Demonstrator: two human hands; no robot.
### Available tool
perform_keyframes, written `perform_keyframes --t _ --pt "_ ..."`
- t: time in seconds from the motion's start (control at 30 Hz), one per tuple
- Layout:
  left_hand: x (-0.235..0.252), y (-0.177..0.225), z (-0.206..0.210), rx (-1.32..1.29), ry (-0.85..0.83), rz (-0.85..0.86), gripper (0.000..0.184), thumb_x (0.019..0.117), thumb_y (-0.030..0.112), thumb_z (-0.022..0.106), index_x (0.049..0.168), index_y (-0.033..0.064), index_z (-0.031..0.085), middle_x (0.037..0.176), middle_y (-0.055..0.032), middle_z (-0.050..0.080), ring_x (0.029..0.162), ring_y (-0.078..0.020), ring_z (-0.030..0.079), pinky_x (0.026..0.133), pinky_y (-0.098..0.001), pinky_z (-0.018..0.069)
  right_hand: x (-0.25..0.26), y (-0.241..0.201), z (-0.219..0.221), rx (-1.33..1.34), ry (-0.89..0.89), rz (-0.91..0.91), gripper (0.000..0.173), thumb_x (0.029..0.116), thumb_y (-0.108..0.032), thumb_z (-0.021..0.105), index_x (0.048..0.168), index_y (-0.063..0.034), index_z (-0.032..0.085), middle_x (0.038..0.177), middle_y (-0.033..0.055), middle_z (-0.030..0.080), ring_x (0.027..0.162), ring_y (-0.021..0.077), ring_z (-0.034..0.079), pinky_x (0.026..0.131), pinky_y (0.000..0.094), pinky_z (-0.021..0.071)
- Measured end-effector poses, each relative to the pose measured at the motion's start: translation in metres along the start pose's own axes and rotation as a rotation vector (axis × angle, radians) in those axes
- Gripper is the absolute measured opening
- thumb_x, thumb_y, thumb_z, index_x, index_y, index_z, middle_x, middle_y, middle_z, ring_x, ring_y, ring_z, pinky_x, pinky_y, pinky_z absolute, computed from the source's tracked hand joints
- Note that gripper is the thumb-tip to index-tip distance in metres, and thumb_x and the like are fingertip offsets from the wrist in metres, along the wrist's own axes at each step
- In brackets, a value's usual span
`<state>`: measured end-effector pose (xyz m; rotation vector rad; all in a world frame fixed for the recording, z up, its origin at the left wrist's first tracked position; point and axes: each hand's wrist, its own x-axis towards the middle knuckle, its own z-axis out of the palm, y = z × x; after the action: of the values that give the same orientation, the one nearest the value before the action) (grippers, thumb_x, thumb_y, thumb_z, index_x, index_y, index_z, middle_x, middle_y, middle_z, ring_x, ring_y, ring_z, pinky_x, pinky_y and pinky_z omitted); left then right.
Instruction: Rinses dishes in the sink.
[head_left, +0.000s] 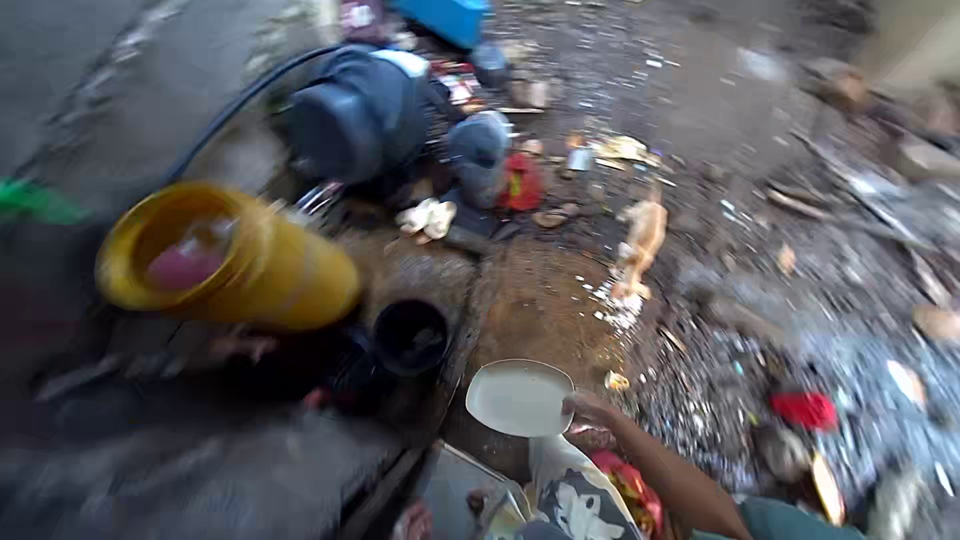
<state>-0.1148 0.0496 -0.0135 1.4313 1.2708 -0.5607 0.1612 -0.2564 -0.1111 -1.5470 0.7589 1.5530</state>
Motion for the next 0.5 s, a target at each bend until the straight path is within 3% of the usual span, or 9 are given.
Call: perform_keyframes --t 0.1,0.2,0.37,0.43,0.5 --pt "-0.019 -0.087 -0.04 -0.13 0.076 -0.106 0.04 0.1093 0.013 0.045 0.145 -0.0049 0.046 0.131 -0.0274 0.061 0.114 -0.0347 0.064 0.096 -0.0481 0.0526 -0.02 -0.005 0.085 -0.281 -0.054 -0.005 0.031 0.1021 -0.005 0.049 0.133 0.0015 0.049 0.103 0.0194 0.062 0.078 0.0234 0.064 0.069 0.0385 0.0564" --pt "-0.07 -0.184 -0.067 -0.378 0.202 -0.255 0.041 0.1104 0.016 0.043 0.147 -0.0033 0.045 0.133 -0.0279 0.059 0.116 -0.0359 0.062 0.099 -0.0481 0.0496 -0.036 0.012 0.168 -0.552 -0.087 -0.015 0.028 0.1043 -0.009 0.048 0.131 0.0006 0.051 0.101 0.0182 0.062 0.075 0.0235 0.063 0.066 0.0382 0.056" --pt "-0.126 -0.361 -0.07 -0.821 0.455 -0.459 0.041 0.1107 0.022 0.043 0.143 -0.0015 0.05 0.137 -0.026 0.058 0.122 -0.0382 0.06 0.103 -0.0525 0.0473 -0.056 0.049 0.307 -0.916 -0.225 -0.071 0.026 0.1091 -0.015 0.04 0.125 0.001 0.054 0.097 0.0145 0.063 0.074 0.0207 0.062 0.064 0.0366 0.0547" --pt "-0.144 -0.409 -0.067 -0.901 0.484 -0.52 0.042 0.1113 0.024 0.041 0.141 -0.0036 0.051 0.135 -0.0267 0.059 0.12 -0.0376 0.061 0.102 -0.0517 0.0479 -0.075 0.068 0.372 -1.019 -0.305 -0.078 0.024 0.1092 -0.015 0.042 0.125 0.0 0.053 0.095 0.0125 0.063 0.074 0.0184 0.063 0.064 0.034 0.0556" --pt "-0.167 -0.428 -0.07 -0.989 0.498 -0.56 0.042 0.1115 0.026 0.04 0.139 -0.0041 0.052 0.133 -0.0253 0.059 0.118 -0.0348 0.061 0.101 -0.0485 0.0485 -0.088 0.093 0.433 -1.061 -0.413 -0.088 0.026 0.1081 -0.015 0.045 0.129 -0.0004 0.052 0.1 0.013 0.064 0.079 0.0188 0.065 0.068 0.0347 0.0567"
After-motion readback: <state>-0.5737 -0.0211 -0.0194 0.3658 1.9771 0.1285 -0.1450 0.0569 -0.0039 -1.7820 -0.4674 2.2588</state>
